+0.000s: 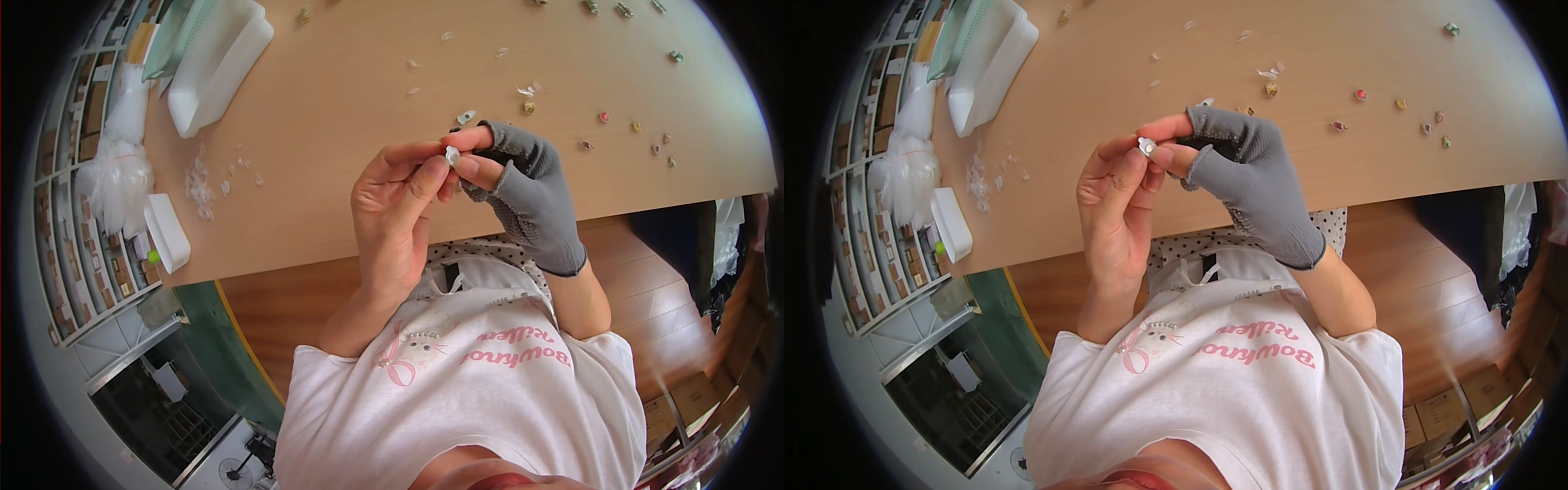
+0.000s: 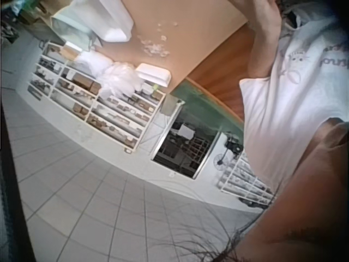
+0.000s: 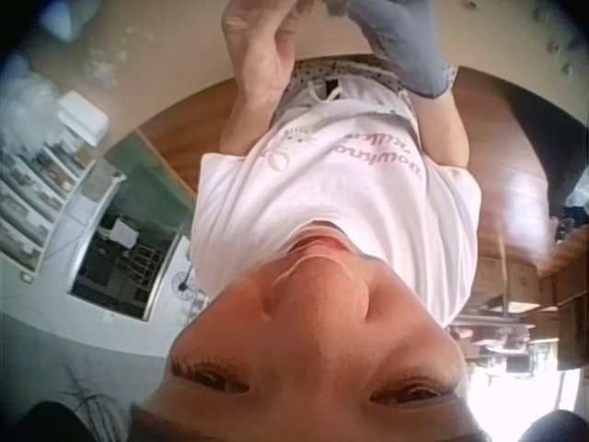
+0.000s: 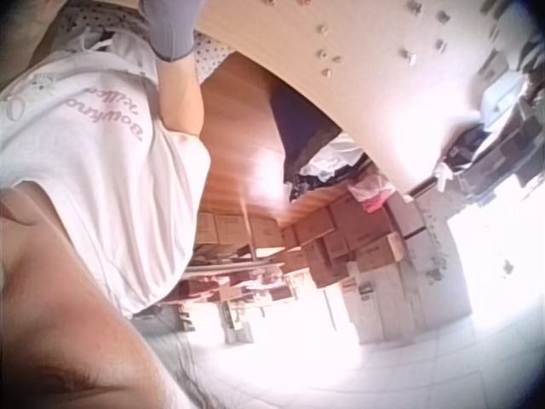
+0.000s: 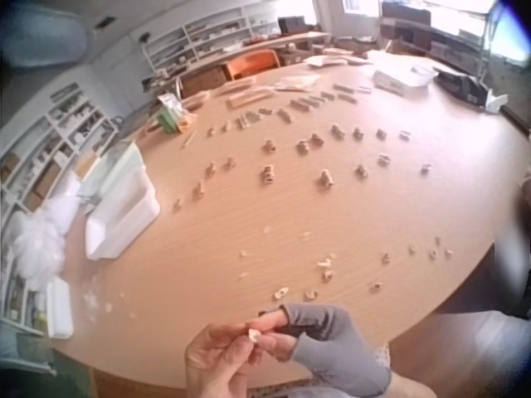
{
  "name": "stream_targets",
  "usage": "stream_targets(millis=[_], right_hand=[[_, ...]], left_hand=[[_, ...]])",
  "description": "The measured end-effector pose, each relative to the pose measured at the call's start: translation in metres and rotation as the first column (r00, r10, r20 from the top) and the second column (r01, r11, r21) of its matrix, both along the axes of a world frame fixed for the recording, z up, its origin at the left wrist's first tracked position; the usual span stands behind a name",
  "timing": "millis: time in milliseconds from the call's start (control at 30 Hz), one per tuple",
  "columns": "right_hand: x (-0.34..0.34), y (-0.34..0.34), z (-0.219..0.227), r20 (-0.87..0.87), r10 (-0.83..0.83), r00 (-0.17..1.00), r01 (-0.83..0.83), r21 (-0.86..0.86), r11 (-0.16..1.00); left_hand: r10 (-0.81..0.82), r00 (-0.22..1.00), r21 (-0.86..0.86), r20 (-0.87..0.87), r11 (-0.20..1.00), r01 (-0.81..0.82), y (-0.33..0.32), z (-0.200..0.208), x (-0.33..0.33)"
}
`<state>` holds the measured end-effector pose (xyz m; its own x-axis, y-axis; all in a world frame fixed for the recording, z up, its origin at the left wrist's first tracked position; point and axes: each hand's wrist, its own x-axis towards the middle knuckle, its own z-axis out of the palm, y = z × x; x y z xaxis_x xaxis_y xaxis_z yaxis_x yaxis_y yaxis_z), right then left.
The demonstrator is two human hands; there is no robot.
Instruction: The person sorts and arranges small plastic parts by hand, taking them from a white bin and placing them on a table.
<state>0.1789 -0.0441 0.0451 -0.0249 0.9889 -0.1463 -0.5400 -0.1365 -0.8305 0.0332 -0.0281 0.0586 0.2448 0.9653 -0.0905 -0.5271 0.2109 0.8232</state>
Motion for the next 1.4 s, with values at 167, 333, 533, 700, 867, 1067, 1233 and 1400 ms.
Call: stream_targets(millis=[167, 333, 533, 700, 867, 1067, 1233, 1400], right_hand=[[0.001, -0.002, -0.001, -0.091, 0.037, 0.995, -0.043, -0.065, 0.997], [-0.027, 0.011, -0.008, 0.546, -0.427, 0.721, 0.229, 0.393, 0.890], [-0.015, 0.081, 0.013, 0.789, -0.584, 0.190, 0.112, 0.574, 0.811], [0.002, 0.128, -0.004, 0.890, -0.421, -0.179, 0.041, 0.434, 0.900], [0.019, 0.143, 0.014, 0.661, -0.692, 0.289, -0.037, 0.731, 0.682], [0.054, 0.037, 0.011, 0.901, -0.323, 0.290, -0.193, 0.386, 0.902], [0.011, 0.005, 0.006, 0.906, -0.283, 0.315, -0.257, 0.368, 0.894], [-0.019, 0.015, 0.010, 0.863, -0.264, 0.431, -0.210, 0.380, 0.901]], left_hand=[[-0.009, 1.000, -0.035, 0.013, 0.999, 0.009, -0.002, -0.001, -0.002], [0.276, 0.956, -0.264, 0.099, 0.934, -0.242, -0.007, -0.009, 0.033], [0.084, 0.956, -0.410, 0.280, 0.911, 0.039, 0.072, -0.011, 0.061], [0.206, 0.888, -0.531, 0.412, 0.846, 0.050, 0.112, -0.024, 0.084], [0.462, 0.707, -0.457, 0.536, 0.862, -0.217, 0.167, -0.050, 0.089], [0.069, 0.898, -0.097, 0.436, 0.995, -0.029, 0.144, -0.036, 0.006], [0.027, 0.936, -0.112, 0.351, 0.994, 0.013, 0.088, -0.020, -0.027], [-0.087, 0.943, -0.084, 0.321, 0.989, 0.120, 0.055, -0.008, -0.043]])
